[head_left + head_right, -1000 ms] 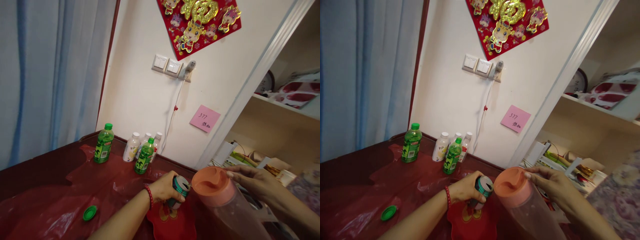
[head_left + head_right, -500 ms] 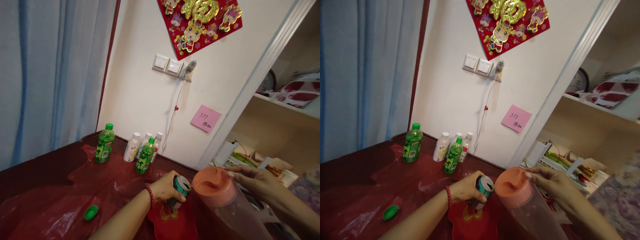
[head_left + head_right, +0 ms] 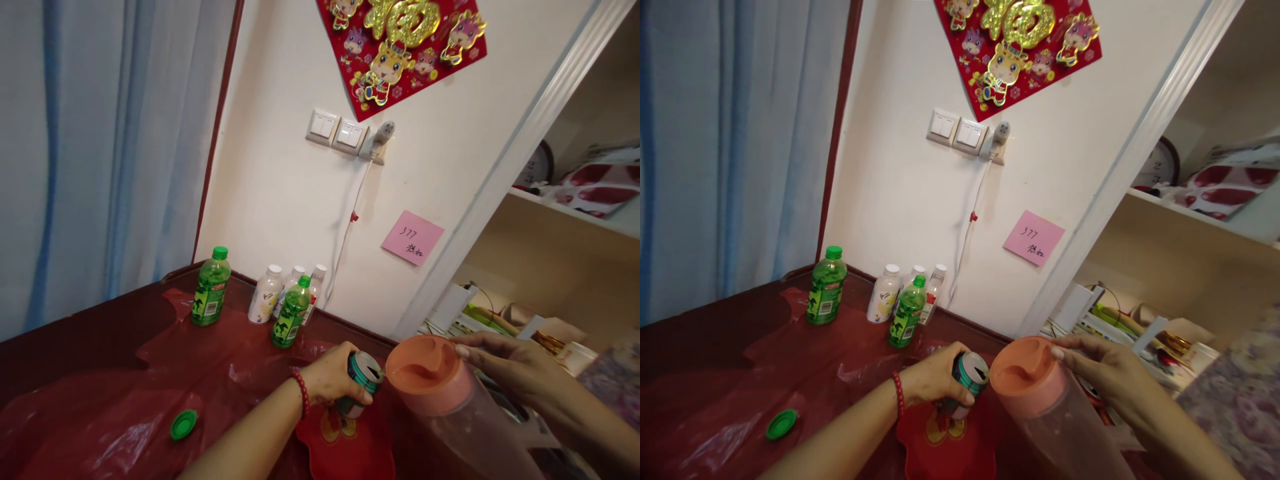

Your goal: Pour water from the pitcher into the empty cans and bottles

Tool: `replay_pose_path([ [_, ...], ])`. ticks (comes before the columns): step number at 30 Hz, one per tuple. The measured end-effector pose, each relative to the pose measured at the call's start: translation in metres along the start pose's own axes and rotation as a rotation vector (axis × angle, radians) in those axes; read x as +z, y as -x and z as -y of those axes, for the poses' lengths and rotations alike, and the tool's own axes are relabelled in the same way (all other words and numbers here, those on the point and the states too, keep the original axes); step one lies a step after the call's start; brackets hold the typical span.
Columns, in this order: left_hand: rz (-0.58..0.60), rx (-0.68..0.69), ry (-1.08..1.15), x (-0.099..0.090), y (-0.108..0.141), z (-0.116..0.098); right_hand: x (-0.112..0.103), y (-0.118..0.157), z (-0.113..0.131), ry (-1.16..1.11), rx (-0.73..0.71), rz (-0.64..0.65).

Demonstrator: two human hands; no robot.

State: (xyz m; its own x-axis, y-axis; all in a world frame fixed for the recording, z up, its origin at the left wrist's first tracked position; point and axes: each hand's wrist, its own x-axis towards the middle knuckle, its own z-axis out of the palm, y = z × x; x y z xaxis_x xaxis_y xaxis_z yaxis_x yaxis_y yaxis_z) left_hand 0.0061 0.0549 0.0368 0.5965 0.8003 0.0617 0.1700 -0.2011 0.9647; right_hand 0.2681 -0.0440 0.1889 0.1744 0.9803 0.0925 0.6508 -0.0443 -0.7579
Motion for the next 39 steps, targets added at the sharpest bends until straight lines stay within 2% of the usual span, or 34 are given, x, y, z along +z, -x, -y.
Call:
replay_pose_path([
  [5, -0.004, 0.008, -0.017, 0.000, 0.000, 0.002, 0.000, 0.000, 0.000, -0.007, 0.038, 0.007],
  [15, -0.011, 0.009, -0.030, -0.001, 0.000, -0.001, 0.004, 0.000, 0.005, -0.031, -0.014, -0.059],
  [22, -0.010, 0.005, -0.030, -0.001, 0.000, -0.002, 0.005, 0.003, 0.009, 0.031, -0.015, -0.049],
  [39, -0.019, -0.005, -0.009, 0.000, 0.001, -0.001, 0.001, -0.001, -0.001, -0.051, -0.027, -0.024],
])
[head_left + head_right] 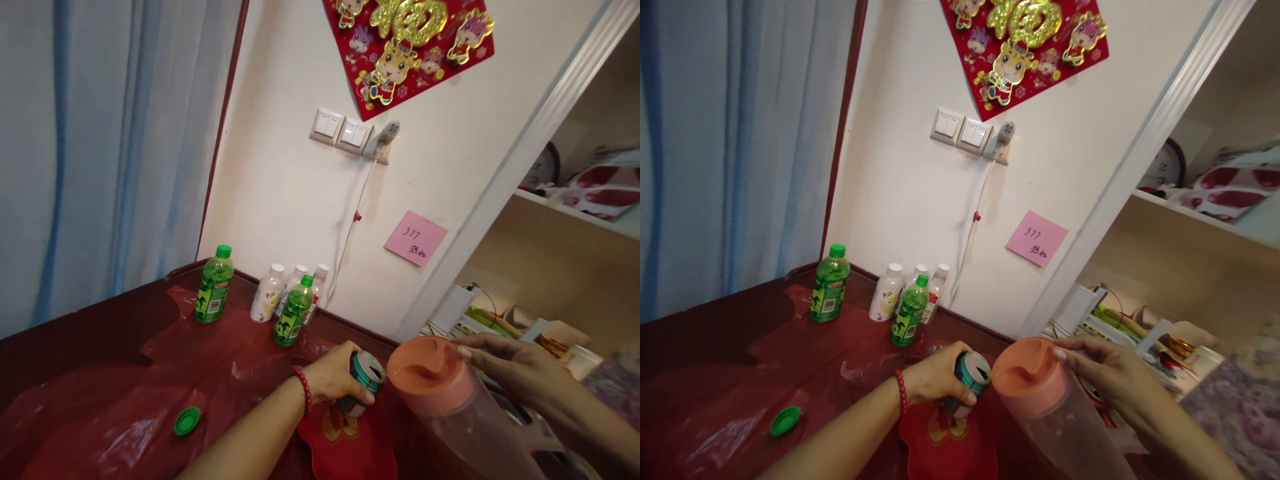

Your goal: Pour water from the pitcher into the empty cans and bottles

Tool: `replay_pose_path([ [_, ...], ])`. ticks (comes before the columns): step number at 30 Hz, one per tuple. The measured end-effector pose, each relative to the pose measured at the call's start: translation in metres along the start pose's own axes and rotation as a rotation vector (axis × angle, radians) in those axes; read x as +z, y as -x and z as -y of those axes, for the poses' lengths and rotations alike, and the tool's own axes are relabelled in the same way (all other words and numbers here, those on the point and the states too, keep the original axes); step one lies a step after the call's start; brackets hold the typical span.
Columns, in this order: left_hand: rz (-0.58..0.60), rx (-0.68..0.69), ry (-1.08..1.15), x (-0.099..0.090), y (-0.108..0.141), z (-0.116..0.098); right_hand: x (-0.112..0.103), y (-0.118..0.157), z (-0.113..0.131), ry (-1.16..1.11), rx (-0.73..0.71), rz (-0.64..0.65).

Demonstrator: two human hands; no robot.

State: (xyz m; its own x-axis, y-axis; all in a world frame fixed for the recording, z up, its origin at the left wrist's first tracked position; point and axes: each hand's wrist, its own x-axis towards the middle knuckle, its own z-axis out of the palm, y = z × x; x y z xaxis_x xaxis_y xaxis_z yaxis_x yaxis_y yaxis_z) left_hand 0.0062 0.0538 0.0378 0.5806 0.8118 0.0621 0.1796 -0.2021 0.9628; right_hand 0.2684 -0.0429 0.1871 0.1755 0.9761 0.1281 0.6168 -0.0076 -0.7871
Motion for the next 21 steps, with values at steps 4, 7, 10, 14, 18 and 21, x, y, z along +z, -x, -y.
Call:
replay_pose_path([
  [4, 0.000, -0.001, 0.007, 0.001, 0.000, 0.001, -0.002, -0.005, -0.010, 0.004, 0.023, 0.026],
  [7, 0.010, -0.001, 0.022, 0.001, 0.000, 0.000, -0.004, -0.007, -0.015, 0.024, 0.044, 0.062],
  [10, 0.014, -0.001, 0.031, 0.001, 0.000, 0.000, -0.005, -0.008, -0.018, 0.035, 0.050, 0.058],
  [14, 0.006, -0.001, 0.017, 0.001, 0.001, -0.001, -0.008, -0.010, -0.019, 0.040, 0.034, 0.058],
  [18, 0.009, 0.002, 0.002, 0.000, 0.001, -0.001, -0.008, -0.009, -0.014, 0.059, 0.038, 0.030],
  [21, 0.010, 0.003, -0.007, 0.000, 0.001, -0.001, -0.004, -0.004, -0.008, 0.062, 0.041, 0.007],
])
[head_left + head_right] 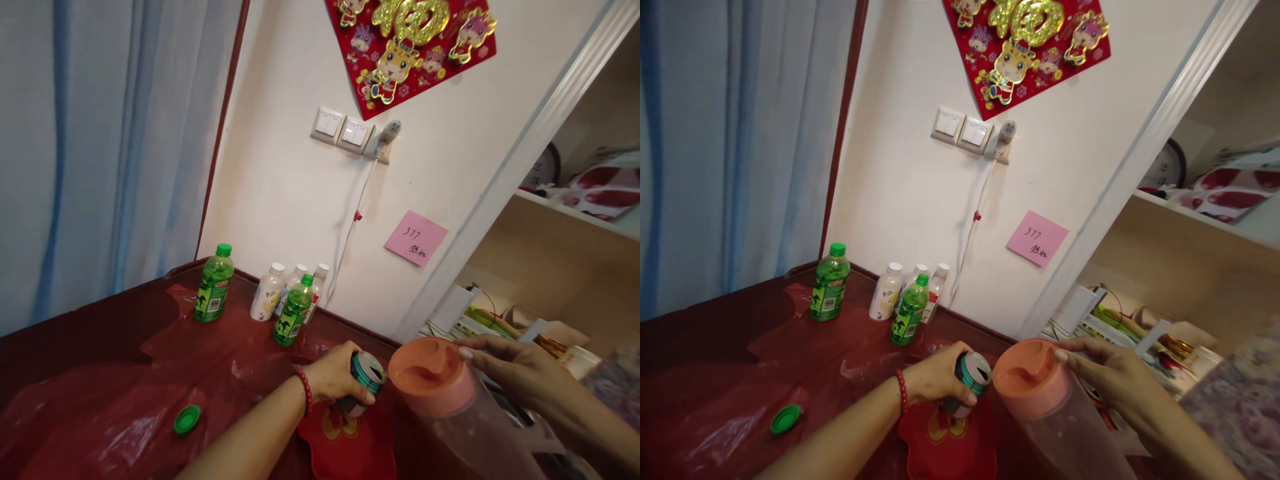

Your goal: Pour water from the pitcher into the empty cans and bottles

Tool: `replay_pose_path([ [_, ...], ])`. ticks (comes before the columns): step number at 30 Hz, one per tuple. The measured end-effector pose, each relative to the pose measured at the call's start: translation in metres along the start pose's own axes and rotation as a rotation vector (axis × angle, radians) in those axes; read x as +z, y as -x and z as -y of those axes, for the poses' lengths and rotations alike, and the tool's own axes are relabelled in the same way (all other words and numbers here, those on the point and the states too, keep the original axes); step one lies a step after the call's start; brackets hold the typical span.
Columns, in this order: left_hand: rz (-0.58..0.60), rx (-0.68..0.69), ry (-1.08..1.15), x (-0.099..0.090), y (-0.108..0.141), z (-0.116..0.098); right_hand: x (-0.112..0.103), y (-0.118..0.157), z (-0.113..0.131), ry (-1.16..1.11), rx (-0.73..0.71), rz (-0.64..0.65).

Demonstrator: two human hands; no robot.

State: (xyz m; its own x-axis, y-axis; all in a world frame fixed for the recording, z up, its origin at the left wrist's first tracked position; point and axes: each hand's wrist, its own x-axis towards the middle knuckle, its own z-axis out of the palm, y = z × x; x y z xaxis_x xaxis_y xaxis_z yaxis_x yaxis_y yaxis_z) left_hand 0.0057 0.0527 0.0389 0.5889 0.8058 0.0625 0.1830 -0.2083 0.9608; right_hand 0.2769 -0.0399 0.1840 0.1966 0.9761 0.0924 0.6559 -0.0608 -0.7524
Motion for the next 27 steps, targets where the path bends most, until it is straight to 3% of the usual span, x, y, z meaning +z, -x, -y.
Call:
replay_pose_path([
  [5, -0.004, -0.002, -0.018, 0.0006, -0.0005, 0.0012, 0.0038, 0.0055, 0.0022, -0.105, -0.008, 0.032],
  [27, -0.007, 0.003, -0.015, 0.0033, -0.0021, 0.0049, 0.0043, 0.0062, 0.0019, -0.036, -0.025, 0.005],
])
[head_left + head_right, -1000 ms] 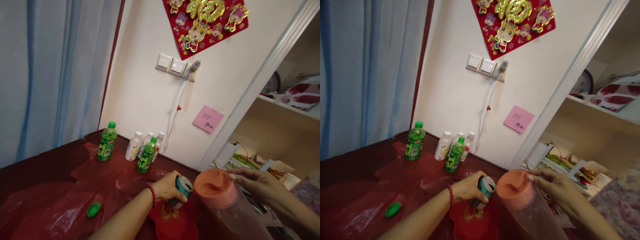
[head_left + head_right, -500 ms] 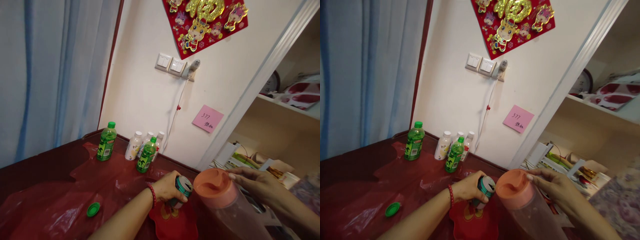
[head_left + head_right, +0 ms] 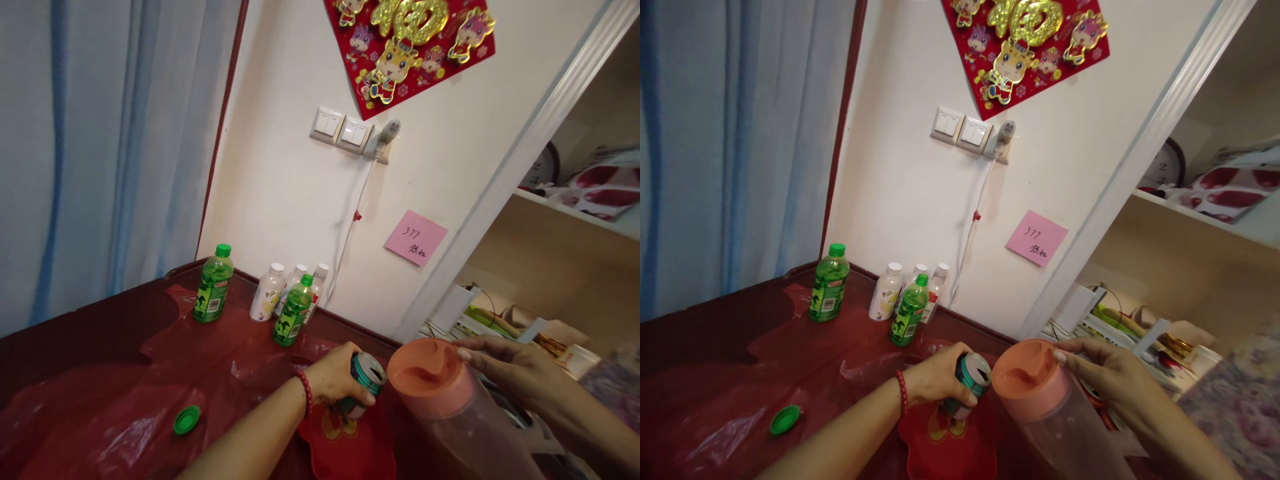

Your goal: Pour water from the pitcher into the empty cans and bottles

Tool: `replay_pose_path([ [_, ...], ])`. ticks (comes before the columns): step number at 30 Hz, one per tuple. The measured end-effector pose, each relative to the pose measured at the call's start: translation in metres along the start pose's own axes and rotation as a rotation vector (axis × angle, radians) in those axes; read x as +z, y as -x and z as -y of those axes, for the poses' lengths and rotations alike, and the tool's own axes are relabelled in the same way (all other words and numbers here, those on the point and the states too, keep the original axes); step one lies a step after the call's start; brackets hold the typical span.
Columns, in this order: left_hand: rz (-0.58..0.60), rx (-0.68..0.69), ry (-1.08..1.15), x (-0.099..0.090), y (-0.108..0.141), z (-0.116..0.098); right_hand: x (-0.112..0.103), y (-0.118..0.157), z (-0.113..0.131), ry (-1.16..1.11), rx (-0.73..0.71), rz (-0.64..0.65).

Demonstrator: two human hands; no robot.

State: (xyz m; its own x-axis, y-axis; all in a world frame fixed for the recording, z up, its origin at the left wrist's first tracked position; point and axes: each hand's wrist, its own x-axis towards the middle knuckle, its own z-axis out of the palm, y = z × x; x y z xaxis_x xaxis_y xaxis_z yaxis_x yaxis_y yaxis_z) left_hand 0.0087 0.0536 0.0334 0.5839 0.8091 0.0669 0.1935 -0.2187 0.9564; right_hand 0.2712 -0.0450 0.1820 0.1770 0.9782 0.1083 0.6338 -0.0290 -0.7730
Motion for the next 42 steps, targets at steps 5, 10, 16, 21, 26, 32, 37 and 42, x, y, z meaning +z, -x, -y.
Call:
replay_pose_path([
  [5, 0.005, 0.005, -0.002, 0.000, -0.001, 0.002, 0.003, 0.001, 0.005, 0.015, 0.000, -0.007],
  [10, 0.007, 0.001, 0.005, 0.001, -0.001, 0.001, 0.003, 0.001, 0.003, 0.021, 0.005, -0.015],
  [16, 0.002, -0.009, 0.010, 0.001, 0.001, -0.002, 0.002, -0.001, 0.000, 0.038, -0.016, -0.037],
  [21, 0.007, -0.007, -0.002, -0.001, 0.001, -0.003, 0.003, 0.000, 0.002, -0.018, 0.044, 0.004],
  [26, 0.015, -0.009, 0.005, -0.001, 0.000, -0.002, 0.002, 0.000, -0.001, -0.015, 0.022, 0.024],
  [32, 0.018, -0.014, 0.030, 0.000, 0.000, -0.002, 0.003, 0.000, -0.002, -0.028, 0.027, 0.039],
  [37, 0.014, -0.012, 0.072, 0.000, -0.001, -0.001, 0.007, 0.001, 0.000, -0.024, 0.024, -0.021],
  [42, 0.014, 0.001, 0.128, 0.000, 0.001, -0.005, 0.013, 0.007, -0.002, -0.186, 0.011, -0.091],
])
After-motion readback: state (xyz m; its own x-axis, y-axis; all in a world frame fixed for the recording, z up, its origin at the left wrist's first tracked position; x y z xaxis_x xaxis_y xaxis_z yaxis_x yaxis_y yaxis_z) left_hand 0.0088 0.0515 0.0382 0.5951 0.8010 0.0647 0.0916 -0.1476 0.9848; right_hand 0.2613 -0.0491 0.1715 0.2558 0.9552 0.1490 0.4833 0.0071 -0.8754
